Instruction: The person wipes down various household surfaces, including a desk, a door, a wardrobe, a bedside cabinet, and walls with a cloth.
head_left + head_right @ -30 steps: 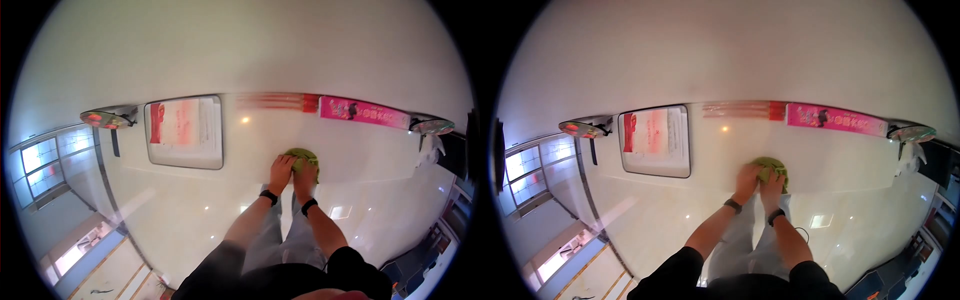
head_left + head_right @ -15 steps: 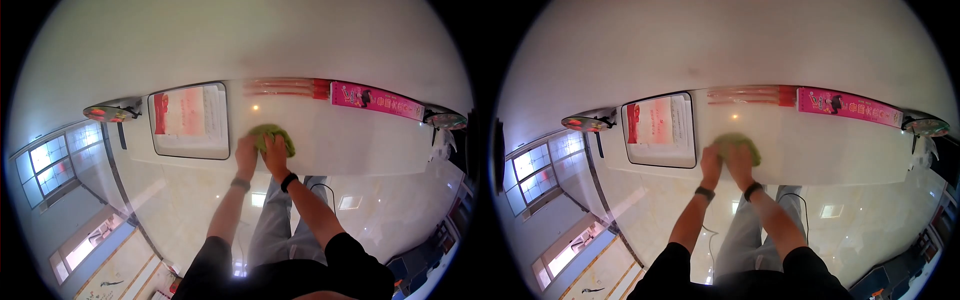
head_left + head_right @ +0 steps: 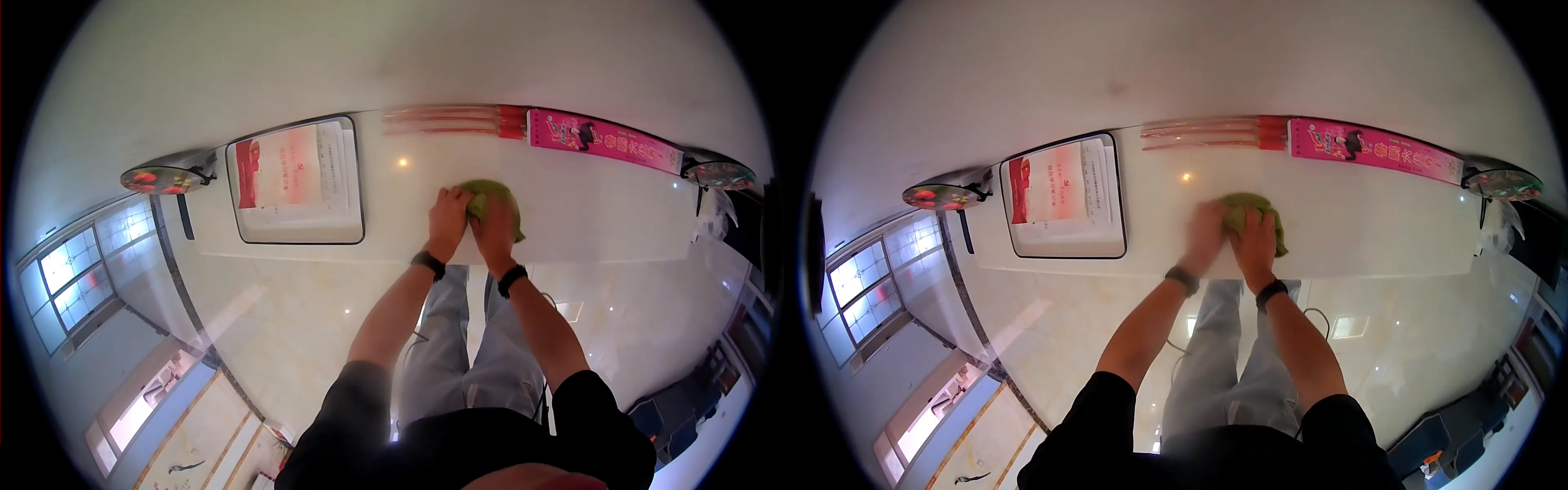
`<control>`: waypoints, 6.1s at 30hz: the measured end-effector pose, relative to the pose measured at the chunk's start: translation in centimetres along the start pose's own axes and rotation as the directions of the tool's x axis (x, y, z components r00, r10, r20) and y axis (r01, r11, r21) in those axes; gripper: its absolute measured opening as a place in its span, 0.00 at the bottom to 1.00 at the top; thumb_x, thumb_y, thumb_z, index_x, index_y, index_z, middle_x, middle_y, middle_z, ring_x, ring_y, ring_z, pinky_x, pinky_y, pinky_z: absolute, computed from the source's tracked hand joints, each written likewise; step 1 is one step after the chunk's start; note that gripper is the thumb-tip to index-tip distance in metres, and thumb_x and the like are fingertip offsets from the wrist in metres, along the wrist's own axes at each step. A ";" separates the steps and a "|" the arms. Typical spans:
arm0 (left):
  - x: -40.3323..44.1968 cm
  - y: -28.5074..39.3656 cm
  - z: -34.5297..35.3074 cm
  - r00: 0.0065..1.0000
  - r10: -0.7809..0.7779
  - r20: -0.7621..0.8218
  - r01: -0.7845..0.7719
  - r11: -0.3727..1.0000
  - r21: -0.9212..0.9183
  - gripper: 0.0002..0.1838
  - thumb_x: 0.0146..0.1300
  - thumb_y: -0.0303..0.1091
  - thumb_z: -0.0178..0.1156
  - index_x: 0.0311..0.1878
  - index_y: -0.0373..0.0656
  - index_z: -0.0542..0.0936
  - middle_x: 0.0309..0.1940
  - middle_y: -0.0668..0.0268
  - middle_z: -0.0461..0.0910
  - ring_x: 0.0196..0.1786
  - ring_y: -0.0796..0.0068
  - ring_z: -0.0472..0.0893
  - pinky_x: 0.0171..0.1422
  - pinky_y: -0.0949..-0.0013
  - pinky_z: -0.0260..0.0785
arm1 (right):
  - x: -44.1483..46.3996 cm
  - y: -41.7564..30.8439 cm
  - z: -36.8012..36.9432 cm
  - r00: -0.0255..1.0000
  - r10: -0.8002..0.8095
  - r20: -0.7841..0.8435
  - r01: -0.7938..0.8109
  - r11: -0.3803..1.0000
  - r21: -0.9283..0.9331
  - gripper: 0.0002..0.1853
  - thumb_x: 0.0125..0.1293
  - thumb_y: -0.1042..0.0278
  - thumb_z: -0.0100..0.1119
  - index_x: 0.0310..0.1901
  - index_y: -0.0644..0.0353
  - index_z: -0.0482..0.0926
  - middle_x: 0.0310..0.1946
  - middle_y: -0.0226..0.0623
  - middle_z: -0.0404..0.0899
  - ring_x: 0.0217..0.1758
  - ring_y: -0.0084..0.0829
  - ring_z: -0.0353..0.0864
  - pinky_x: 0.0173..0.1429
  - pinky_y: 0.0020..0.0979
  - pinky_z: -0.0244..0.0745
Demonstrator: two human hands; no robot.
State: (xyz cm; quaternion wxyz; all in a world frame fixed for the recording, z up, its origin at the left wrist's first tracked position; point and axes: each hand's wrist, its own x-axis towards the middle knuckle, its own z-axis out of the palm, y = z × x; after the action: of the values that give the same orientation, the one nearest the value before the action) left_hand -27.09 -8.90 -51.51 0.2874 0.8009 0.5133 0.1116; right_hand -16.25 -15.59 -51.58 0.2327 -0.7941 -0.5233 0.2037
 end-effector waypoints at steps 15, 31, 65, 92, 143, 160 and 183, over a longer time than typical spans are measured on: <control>-7.9 -4.5 -5.4 0.952 -0.257 0.168 0.243 0.965 0.096 0.18 0.53 0.24 0.60 0.49 0.48 0.80 0.48 0.60 0.78 0.53 0.53 0.77 0.53 0.55 0.74 | -4.5 -6.8 1.9 0.951 -0.050 0.306 -0.007 0.983 0.183 0.27 0.49 0.68 0.72 0.50 0.57 0.70 0.46 0.49 0.67 0.52 0.52 0.70 0.54 0.47 0.71; -8.4 13.7 -2.2 0.829 0.231 0.510 -0.137 0.967 -0.215 0.11 0.59 0.32 0.56 0.43 0.45 0.82 0.41 0.54 0.80 0.47 0.50 0.80 0.53 0.53 0.72 | -9.5 2.5 -18.8 0.860 0.227 0.457 -0.241 0.970 -0.029 0.25 0.50 0.65 0.71 0.48 0.62 0.73 0.42 0.50 0.82 0.49 0.49 0.82 0.51 0.41 0.77; 9.8 29.3 -48.9 0.216 0.312 -0.925 -0.453 0.872 0.188 0.27 0.43 0.13 0.62 0.52 0.40 0.81 0.48 0.58 0.80 0.49 0.57 0.78 0.55 0.62 0.73 | 15.1 -37.2 -43.9 0.536 -0.533 -0.655 0.821 0.511 0.257 0.32 0.44 0.79 0.72 0.57 0.57 0.80 0.52 0.46 0.72 0.54 0.47 0.74 0.58 0.39 0.72; 9.3 24.2 -40.3 0.597 0.290 -0.748 -0.358 0.931 0.075 0.28 0.41 0.14 0.63 0.49 0.45 0.83 0.47 0.62 0.80 0.51 0.58 0.79 0.50 0.62 0.75 | 16.5 -28.1 -36.8 0.594 -0.577 -0.561 0.782 0.577 0.235 0.34 0.43 0.73 0.77 0.57 0.55 0.77 0.48 0.46 0.71 0.51 0.50 0.74 0.53 0.42 0.74; 5.1 0.4 -64.5 0.456 0.452 -0.767 -0.551 0.820 0.156 0.28 0.42 0.15 0.63 0.50 0.48 0.83 0.43 0.65 0.78 0.47 0.60 0.78 0.45 0.62 0.75 | 16.3 -57.1 -19.6 0.403 -0.537 -0.741 0.790 0.613 -0.014 0.36 0.39 0.65 0.81 0.55 0.53 0.78 0.45 0.45 0.71 0.49 0.48 0.72 0.47 0.42 0.72; 5.6 -1.7 -69.2 0.359 0.445 -0.821 -0.632 0.763 0.136 0.29 0.38 0.14 0.60 0.47 0.51 0.86 0.40 0.68 0.79 0.46 0.61 0.77 0.46 0.63 0.75 | 15.7 -63.0 -20.5 0.375 -0.523 -0.766 0.777 0.627 -0.048 0.36 0.37 0.67 0.81 0.53 0.57 0.75 0.46 0.45 0.73 0.49 0.49 0.74 0.47 0.42 0.74; 6.6 2.5 -69.6 0.298 0.540 -0.787 -0.678 0.700 0.224 0.28 0.40 0.15 0.61 0.48 0.52 0.86 0.41 0.67 0.78 0.45 0.62 0.76 0.46 0.65 0.73 | 15.6 -60.6 -24.9 0.332 -0.535 -0.777 0.776 0.623 -0.098 0.36 0.42 0.72 0.78 0.56 0.62 0.75 0.48 0.45 0.72 0.50 0.45 0.75 0.53 0.39 0.74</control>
State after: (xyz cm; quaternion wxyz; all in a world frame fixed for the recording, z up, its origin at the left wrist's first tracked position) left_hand -55.18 20.25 5.49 0.0154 0.7646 0.2299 0.6020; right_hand -41.02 15.84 2.64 0.6009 -0.4727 -0.6191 -0.1792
